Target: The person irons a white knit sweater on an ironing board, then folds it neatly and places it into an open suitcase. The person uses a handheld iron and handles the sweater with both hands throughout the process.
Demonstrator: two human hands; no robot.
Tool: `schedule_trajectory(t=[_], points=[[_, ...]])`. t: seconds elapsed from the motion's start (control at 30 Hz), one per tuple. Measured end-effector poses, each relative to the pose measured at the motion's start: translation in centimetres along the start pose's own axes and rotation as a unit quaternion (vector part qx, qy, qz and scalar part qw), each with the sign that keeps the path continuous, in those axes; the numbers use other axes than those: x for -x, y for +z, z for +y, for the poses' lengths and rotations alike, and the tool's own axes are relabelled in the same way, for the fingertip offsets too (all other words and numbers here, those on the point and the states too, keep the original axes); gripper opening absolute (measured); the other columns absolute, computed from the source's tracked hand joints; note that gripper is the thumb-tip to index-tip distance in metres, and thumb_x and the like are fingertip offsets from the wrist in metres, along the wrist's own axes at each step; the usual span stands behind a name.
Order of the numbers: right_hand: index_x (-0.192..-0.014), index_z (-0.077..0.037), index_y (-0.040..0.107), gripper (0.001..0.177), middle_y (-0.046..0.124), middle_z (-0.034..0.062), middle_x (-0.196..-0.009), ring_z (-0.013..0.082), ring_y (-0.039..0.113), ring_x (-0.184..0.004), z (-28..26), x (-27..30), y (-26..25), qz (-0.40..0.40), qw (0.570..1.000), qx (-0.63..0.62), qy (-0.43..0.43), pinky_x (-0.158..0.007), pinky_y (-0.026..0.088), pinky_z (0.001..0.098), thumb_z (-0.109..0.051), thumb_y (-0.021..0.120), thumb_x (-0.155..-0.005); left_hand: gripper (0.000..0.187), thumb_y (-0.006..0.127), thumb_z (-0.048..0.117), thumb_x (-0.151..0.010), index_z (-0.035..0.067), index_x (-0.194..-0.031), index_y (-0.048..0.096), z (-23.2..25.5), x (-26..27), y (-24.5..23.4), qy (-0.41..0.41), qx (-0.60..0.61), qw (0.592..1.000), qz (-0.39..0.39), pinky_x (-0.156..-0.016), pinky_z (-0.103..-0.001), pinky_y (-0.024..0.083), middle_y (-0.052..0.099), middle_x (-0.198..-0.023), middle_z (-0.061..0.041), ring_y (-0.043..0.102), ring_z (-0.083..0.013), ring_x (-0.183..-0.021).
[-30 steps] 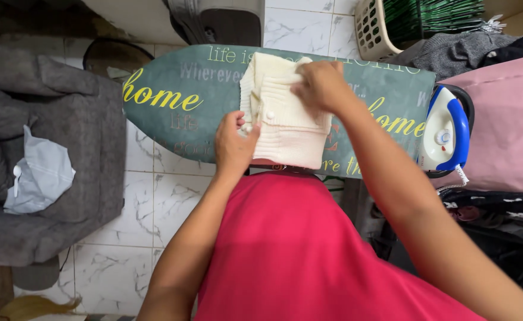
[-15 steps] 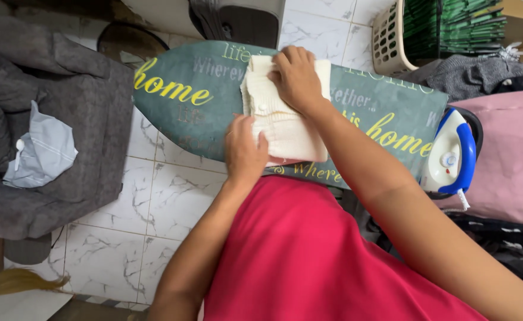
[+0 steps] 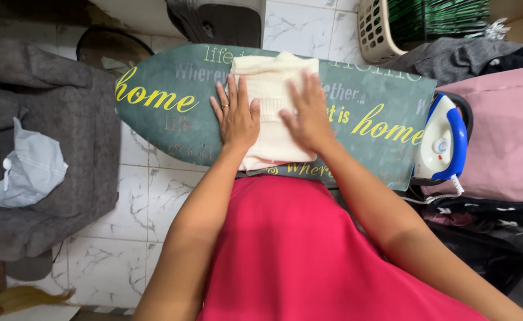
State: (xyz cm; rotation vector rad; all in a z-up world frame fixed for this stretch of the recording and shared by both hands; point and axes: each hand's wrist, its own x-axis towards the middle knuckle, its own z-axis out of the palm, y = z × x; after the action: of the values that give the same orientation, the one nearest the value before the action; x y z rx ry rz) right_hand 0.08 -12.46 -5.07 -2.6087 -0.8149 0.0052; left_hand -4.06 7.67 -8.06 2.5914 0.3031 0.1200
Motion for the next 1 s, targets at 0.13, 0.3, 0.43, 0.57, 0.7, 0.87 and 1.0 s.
schedule_trajectory(t=[0.13,0.3,0.43,0.57,0.7,0.87,1.0], points=[[-0.163,0.000,0.018,0.088,0.025,0.0293,-0.166,0.0418,0.027,-0.155,3.2,2.0,1.8,0.084,0.920,-0.345,0.166,-0.126,0.025,0.0480,-0.027,0.073,-0.100,0.066,0.058,0.031,-0.100,0.002,-0.156,0.038,0.5,1.1,-2.1,0.085,-0.036,0.993,0.068,-0.120,-0.065,0.014,0.024,-0.165,-0.025,0.017,-0.0475,-0.152],[-0.157,-0.003,0.030,0.094,0.051,0.0209,-0.147,0.0300,0.052,-0.134,0.7,1.9,-1.8,-0.050,0.683,-0.672,0.283,-0.112,0.045,0.0408,-0.017,0.082,-0.080,0.037,0.060,0.016,-0.105,0.005,-0.141,0.058,2.0,5.6,-3.8,0.200,-0.038,0.979,0.030,-0.102,-0.059,0.040,0.058,-0.140,-0.020,0.054,-0.0405,-0.128],[-0.148,-0.005,0.038,0.092,0.058,0.0160,-0.136,0.0278,0.059,-0.125,-0.4,1.0,-2.0,-0.036,0.710,-0.645,0.279,-0.106,0.051,0.0410,-0.005,0.085,-0.069,0.036,0.063,0.024,-0.096,0.002,-0.124,0.061,2.9,4.4,-2.8,0.064,0.201,0.976,-0.048,-0.094,-0.049,0.054,0.064,-0.118,-0.016,0.065,-0.0364,-0.107],[-0.143,-0.009,0.052,0.078,0.065,0.0114,-0.130,0.0312,0.065,-0.122,-3.6,0.9,-11.2,0.030,0.933,-0.339,0.120,-0.102,0.052,0.0428,-0.005,0.083,-0.072,0.053,0.053,0.051,-0.102,0.003,-0.125,0.051,2.2,0.7,-1.2,-0.189,0.617,0.741,-0.185,-0.095,-0.050,0.059,0.068,-0.117,-0.015,0.071,-0.0337,-0.104],[-0.144,-0.015,0.057,0.077,0.060,0.0122,-0.121,0.0366,0.060,-0.113,-4.5,1.4,-17.6,0.080,0.989,-0.123,0.008,-0.095,0.050,0.0454,-0.009,0.085,-0.072,0.072,0.047,0.065,-0.100,0.003,-0.136,0.053,7.3,-2.2,-5.3,-0.148,0.795,0.481,-0.339,-0.095,-0.050,0.057,0.066,-0.119,-0.024,0.070,-0.0366,-0.104],[-0.144,-0.027,0.064,0.070,0.061,0.0101,-0.124,0.0340,0.055,-0.105,-3.8,3.2,-15.0,0.122,0.977,0.149,-0.096,-0.088,0.045,0.0444,-0.007,0.076,-0.078,0.052,0.050,0.035,-0.102,0.002,-0.142,0.051,3.8,-4.3,1.8,-0.186,0.744,0.526,-0.367,-0.097,-0.050,0.057,0.064,-0.130,-0.018,0.066,-0.0323,-0.115],[-0.142,-0.026,0.063,0.066,0.060,0.0116,-0.128,0.0353,0.055,-0.107,-2.1,7.2,-7.2,0.077,0.986,0.093,-0.119,-0.092,0.046,0.0482,-0.008,0.071,-0.079,0.050,0.050,0.034,-0.100,0.000,-0.135,0.057,-2.0,-1.3,1.7,-0.308,0.687,0.608,-0.253,-0.096,-0.046,0.056,0.067,-0.128,-0.016,0.067,-0.0291,-0.115]])
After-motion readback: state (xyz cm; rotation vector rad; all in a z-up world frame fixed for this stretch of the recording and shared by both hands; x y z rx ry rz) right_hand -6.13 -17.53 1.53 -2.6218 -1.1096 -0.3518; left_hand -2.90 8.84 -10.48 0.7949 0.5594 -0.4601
